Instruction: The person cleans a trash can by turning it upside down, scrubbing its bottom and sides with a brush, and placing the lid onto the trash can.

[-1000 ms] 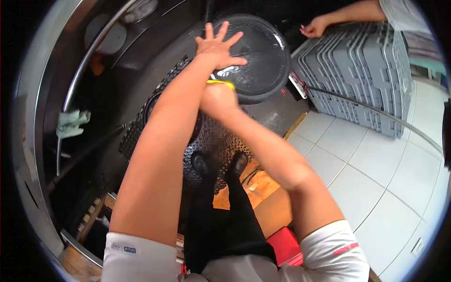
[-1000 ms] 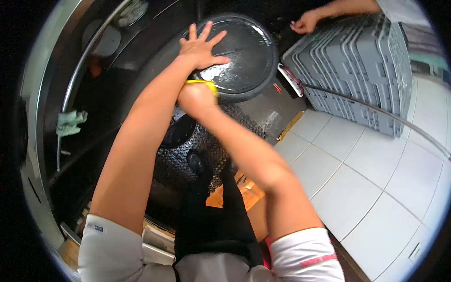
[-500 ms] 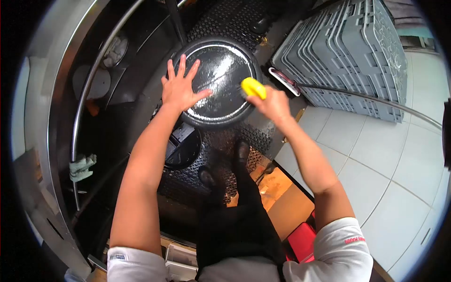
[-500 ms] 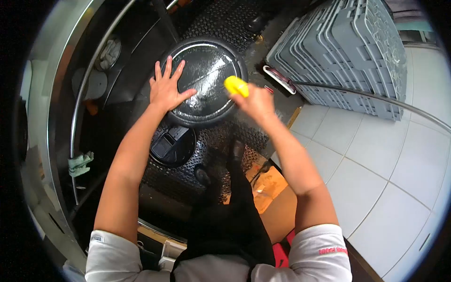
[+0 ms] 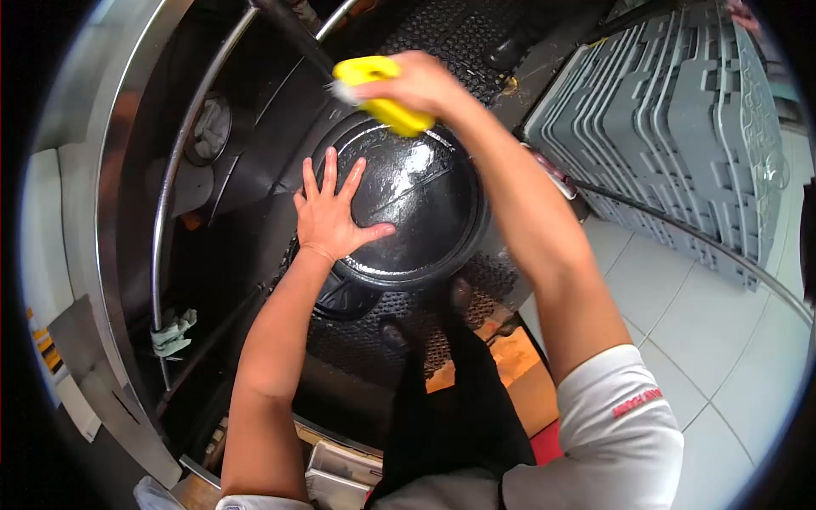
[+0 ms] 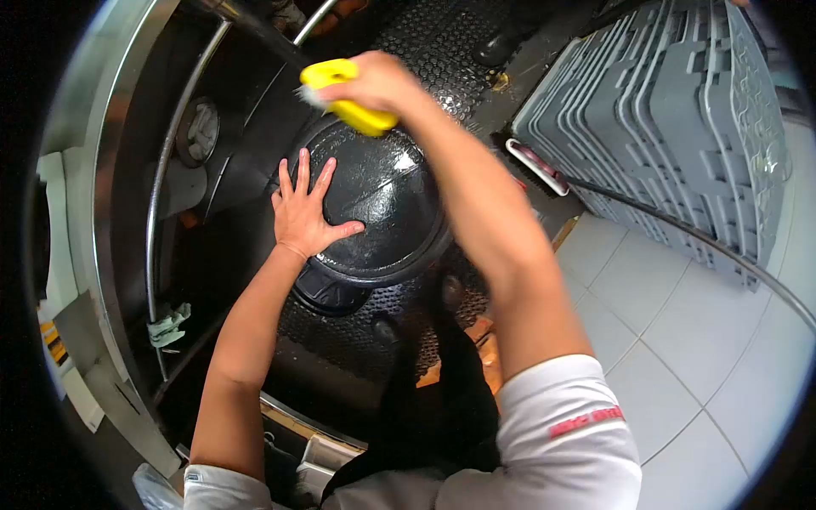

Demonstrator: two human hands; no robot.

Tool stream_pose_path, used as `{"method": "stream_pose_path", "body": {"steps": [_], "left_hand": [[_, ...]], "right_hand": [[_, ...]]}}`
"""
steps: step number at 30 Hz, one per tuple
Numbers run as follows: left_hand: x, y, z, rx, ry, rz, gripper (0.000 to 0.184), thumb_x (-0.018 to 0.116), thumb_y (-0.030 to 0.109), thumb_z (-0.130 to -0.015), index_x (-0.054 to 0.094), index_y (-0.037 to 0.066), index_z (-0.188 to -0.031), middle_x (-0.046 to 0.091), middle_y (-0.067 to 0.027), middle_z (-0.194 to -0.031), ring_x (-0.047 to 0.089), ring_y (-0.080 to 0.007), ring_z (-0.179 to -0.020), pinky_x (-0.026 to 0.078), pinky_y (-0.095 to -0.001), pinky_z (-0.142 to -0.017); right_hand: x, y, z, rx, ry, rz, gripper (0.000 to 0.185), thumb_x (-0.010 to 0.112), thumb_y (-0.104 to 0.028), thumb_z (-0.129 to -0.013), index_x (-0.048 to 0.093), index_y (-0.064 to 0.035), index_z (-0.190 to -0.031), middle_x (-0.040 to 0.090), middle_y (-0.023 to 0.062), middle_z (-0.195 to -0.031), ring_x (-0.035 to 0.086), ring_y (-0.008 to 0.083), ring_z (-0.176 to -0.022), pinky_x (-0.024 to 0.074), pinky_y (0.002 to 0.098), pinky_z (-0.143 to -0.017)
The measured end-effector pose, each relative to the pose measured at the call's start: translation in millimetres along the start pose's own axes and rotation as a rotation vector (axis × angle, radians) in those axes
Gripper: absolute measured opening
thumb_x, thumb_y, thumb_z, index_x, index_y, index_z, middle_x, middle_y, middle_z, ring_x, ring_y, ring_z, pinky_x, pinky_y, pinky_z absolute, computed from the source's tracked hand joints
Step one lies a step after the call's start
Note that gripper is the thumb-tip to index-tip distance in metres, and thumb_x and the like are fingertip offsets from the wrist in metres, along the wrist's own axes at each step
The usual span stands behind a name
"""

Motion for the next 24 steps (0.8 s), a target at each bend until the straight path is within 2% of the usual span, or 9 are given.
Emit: {"method": "stream_pose_path", "body": {"steps": [2, 3, 7, 10, 12, 14, 17, 22, 24], "left_hand": [[-0.4, 5.6, -3.0, 0.014, 0.02, 0.01, 0.119, 0.06, 0.093, -0.057, 0.031, 0.036, -0.158, 0.011, -0.0131, -0.169, 0.01, -0.0494, -0.15, 0.033, -0.0619, -0.107], [-3.0, 8.0, -4.8, 0.022, 0.029, 0.008, 0.12, 0.06, 0.093, -0.057, 0.031, 0.036, -0.158, 0.011, -0.0132, -0.169, 0.01, -0.0495, -0.15, 0.033, -0.0618, -0.106], [-4.4, 12.2, -6.6, 0.011, -0.036, 0.003, 0.12, 0.058, 0.094, -0.057, 0.03, 0.036, -0.158, 0.01, -0.0137, -0.169, 0.009, -0.0499, -0.15, 0.03, -0.0618, -0.108], [-0.7, 8.5, -9.0, -0.041, -0.055, 0.005, 0.141, 0.059, 0.096, -0.052, 0.022, 0.014, -0.161, 0.009, -0.0176, -0.168, 0.008, -0.0445, -0.153, 0.029, -0.0568, -0.112], [-2.5, 6.3, -9.8, -0.074, -0.017, 0.003, 0.156, 0.064, 0.094, -0.048, 0.013, -0.003, -0.159, 0.008, -0.0224, -0.167, 0.009, -0.0387, -0.154, 0.029, -0.0522, -0.114], [2.1, -0.8, -7.0, -0.08, 0.069, 0.065, 0.156, 0.067, 0.092, -0.047, 0.012, -0.002, -0.159, 0.008, -0.0232, -0.167, 0.009, -0.0382, -0.154, 0.028, -0.0533, -0.114], [6.4, -10.8, -1.3, -0.09, 0.081, 0.097, 0.16, 0.072, 0.089, -0.044, 0.012, -0.005, -0.158, 0.007, -0.0246, -0.167, 0.009, -0.038, -0.155, 0.025, -0.0564, -0.117], [-9.9, -9.5, 3.5, -0.103, 0.071, 0.203, 0.159, 0.074, 0.088, -0.045, 0.014, -0.007, -0.157, 0.01, -0.0286, -0.165, 0.014, -0.0387, -0.154, 0.023, -0.047, -0.12], [-9.3, -10.3, 6.1, -0.099, 0.089, 0.2, 0.158, 0.074, 0.088, -0.046, 0.013, -0.007, -0.157, 0.012, -0.0288, -0.164, 0.015, -0.0401, -0.153, 0.022, -0.0476, -0.121]], "right_hand": [[-37.2, 31.2, 47.8, -0.081, 0.025, 0.282, 0.053, 0.08, -0.052, -0.078, 0.074, -0.0069, -0.105, 0.075, 0.0139, -0.096, 0.073, 0.0241, -0.081, 0.0567, 0.0374, -0.076], [-32.2, 36.0, 86.3, 0.066, -0.062, 0.424, 0.056, 0.08, -0.053, -0.077, 0.074, -0.0069, -0.107, 0.075, 0.0149, -0.095, 0.073, 0.0261, -0.083, 0.0564, 0.04, -0.078], [-11.1, 54.1, 180.3, 0.27, -0.004, 0.298, 0.055, 0.079, -0.053, -0.077, 0.072, -0.0053, -0.102, 0.073, 0.02, -0.097, 0.071, 0.0389, -0.09, 0.0558, 0.0464, -0.083], [-11.4, 36.0, 168.7, 0.299, 0.087, 0.472, 0.048, 0.079, -0.049, -0.079, 0.072, -0.0056, -0.099, 0.073, 0.019, -0.092, 0.071, 0.0396, -0.086, 0.0568, 0.0479, -0.081], [-34.0, 9.6, 114.9, 0.129, 0.293, 0.445, 0.039, 0.078, -0.043, -0.08, 0.073, -0.0085, -0.096, 0.074, 0.0158, -0.086, 0.073, 0.0349, -0.082, 0.0577, 0.0477, -0.075], [-14.3, -6.3, 61.7, 0.154, 0.321, 0.253, 0.034, 0.079, -0.04, -0.077, 0.075, -0.0097, -0.09, 0.074, 0.0139, -0.084, 0.073, 0.0312, -0.08, 0.0579, 0.0451, -0.07], [62.7, -46.1, 74.3, -0.155, 0.311, 0.573, 0.03, 0.078, -0.036, -0.079, 0.073, -0.0073, -0.087, 0.071, 0.0164, -0.075, 0.072, 0.0326, -0.071, 0.058, 0.0423, -0.065], [-14.0, 40.3, 205.5, 0.387, 0.072, 0.685, 0.049, 0.074, -0.053, -0.084, 0.072, -0.0056, -0.095, 0.073, 0.0173, -0.08, 0.074, 0.0318, -0.072, 0.0587, 0.0453, -0.067], [-50.1, 47.1, 159.9, 0.24, 0.222, 0.717, 0.048, 0.076, -0.051, -0.081, 0.072, -0.0042, -0.093, 0.073, 0.0193, -0.079, 0.073, 0.036, -0.072, 0.0586, 0.0476, -0.069]]}}
Point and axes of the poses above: each hand's wrist, its own z-axis away from the middle knuckle, its own x-axis out of the palm, y = z × x, the point moved 10 cm from there along -z, towards the middle knuckle
